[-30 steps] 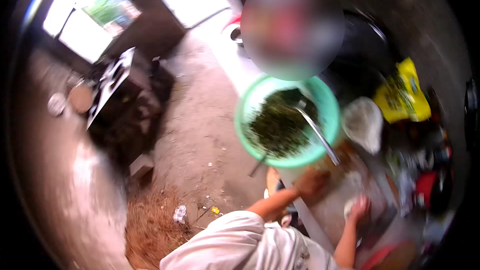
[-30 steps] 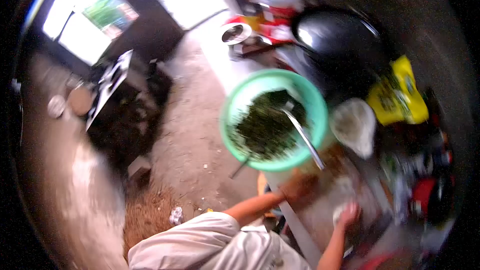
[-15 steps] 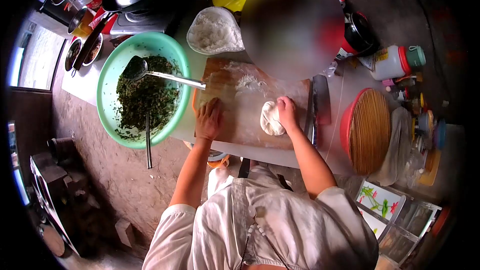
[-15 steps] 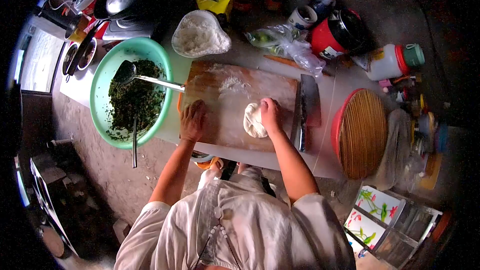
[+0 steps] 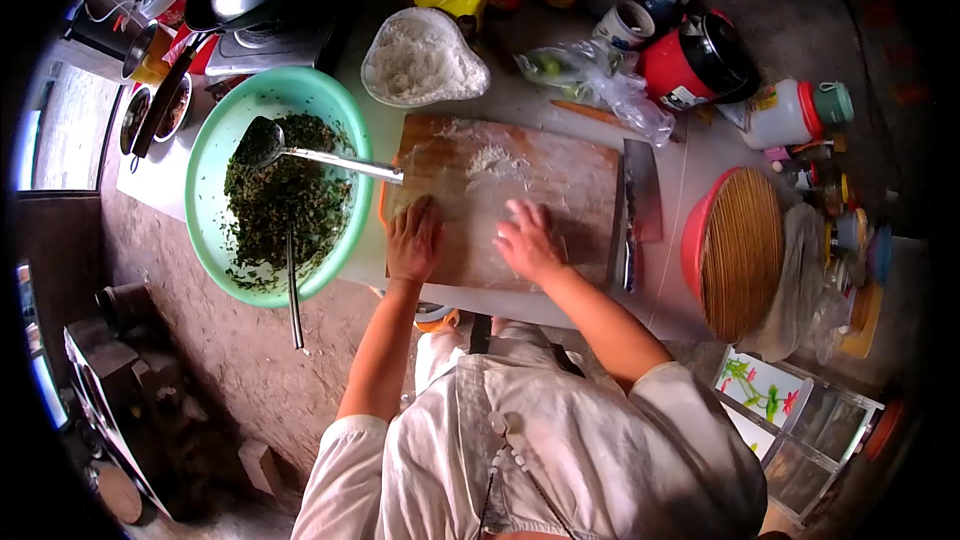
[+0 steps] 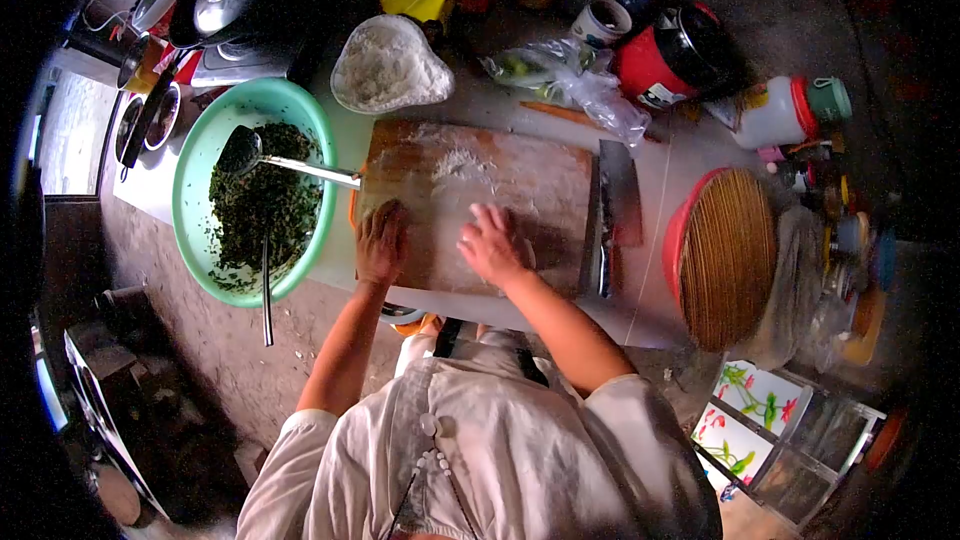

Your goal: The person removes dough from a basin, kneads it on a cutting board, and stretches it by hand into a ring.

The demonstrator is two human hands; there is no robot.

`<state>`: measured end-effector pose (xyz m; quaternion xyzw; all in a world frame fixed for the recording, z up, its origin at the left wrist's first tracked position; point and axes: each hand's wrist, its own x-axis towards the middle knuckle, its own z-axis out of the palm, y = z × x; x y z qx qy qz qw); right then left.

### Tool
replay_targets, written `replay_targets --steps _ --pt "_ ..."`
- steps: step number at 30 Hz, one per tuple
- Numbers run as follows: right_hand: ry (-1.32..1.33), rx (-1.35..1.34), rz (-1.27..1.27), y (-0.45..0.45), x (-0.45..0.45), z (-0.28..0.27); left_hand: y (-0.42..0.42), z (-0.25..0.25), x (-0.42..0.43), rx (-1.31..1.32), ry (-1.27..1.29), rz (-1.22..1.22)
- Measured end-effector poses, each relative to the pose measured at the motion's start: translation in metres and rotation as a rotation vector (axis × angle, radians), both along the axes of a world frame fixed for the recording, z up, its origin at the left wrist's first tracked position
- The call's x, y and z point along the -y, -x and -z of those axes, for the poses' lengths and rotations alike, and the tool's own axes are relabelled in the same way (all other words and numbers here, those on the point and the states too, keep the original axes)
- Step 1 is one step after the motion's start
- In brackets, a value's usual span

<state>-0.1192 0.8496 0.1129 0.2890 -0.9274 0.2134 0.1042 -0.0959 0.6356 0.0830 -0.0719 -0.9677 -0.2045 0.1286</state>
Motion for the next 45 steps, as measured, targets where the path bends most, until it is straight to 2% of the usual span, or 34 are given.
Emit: replay_targets --steps 3,4,5,7,11,13,15,17,20,21,23,25,27,31,33,35,36,39,41,42,43,45 --pt "-0.122 0.129 0.045 0.009 0.010 0.017 0.000 0.007 0.001 0.019 -0.006 0.008" --pt "-0.016 0.094 0.143 0.019 0.016 0.021 0.001 0.008 0.001 0.021 -0.003 0.001" --pt "-0.014 0.099 0.137 0.030 0.016 0.024 -0.001 0.009 0.001 0.031 -0.019 -0.003" --pt "0.067 0.241 0.314 0.053 0.018 0.021 -0.001 0.007 0.003 0.036 -0.028 0.000" --pt "0.077 0.232 0.394 0.075 0.006 0.038 -0.004 0.005 0.002 -0.005 -0.039 0.015" --pt "0.635 0.751 0.292 0.072 -0.007 0.035 -0.002 0.005 0.003 -0.048 -0.050 0.028" --pt "0.736 0.512 0.307 0.047 -0.025 0.024 -0.003 0.007 0.001 0.013 -0.060 0.016" --pt "0.470 0.577 0.261 0.018 -0.040 -0.015 -0.004 0.006 0.001 0.002 -0.073 0.019" --pt "0.230 0.146 0.378 -0.016 -0.043 -0.004 -0.002 0.003 0.001 -0.017 -0.049 0.021" --pt "0.231 0.147 0.381 -0.013 -0.039 0.003 -0.001 0.003 0.000 -0.025 -0.020 0.015" --pt "0.100 -0.095 0.379 -0.004 -0.031 0.017 -0.002 0.006 0.000 -0.007 -0.026 0.008" --pt "0.048 -0.067 0.389 0.016 -0.025 0.017 0.000 0.004 0.000 0.014 -0.024 -0.002" --pt "-0.094 0.070 0.472 0.031 -0.023 0.022 0.001 0.001 0.000 0.027 0.012 0.001" --pt "-0.173 0.075 0.511 0.064 -0.021 0.021 0.002 0.003 0.002 0.014 0.009 0.017" --pt "-0.095 0.049 0.490 0.068 -0.025 0.012 -0.001 0.001 0.000 -0.035 -0.023 0.028" --pt "-0.007 0.311 0.422 0.069 -0.029 0.006 0.000 0.003 0.002 -0.026 -0.008 0.025" --pt "0.831 0.809 0.552 0.050 -0.037 -0.003 -0.002 0.003 0.000 -0.012 0.000 0.016" --pt "0.393 0.625 0.602 0.015 -0.049 -0.041 -0.002 0.006 0.000 -0.016 0.013 0.008" --pt "0.244 0.546 0.630 -0.003 -0.045 -0.042 -0.003 0.006 0.003 -0.015 0.008 0.007" --pt "0.219 0.108 0.443 -0.024 -0.041 -0.011 -0.002 0.008 0.003 -0.009 0.008 0.014" --pt "0.107 0.083 0.392 -0.027 -0.037 -0.014 -0.001 0.006 0.002 -0.004 0.010 0.016" --pt "0.068 -0.031 0.271 -0.018 -0.032 -0.003 0.000 0.003 0.001 0.020 0.008 -0.001"
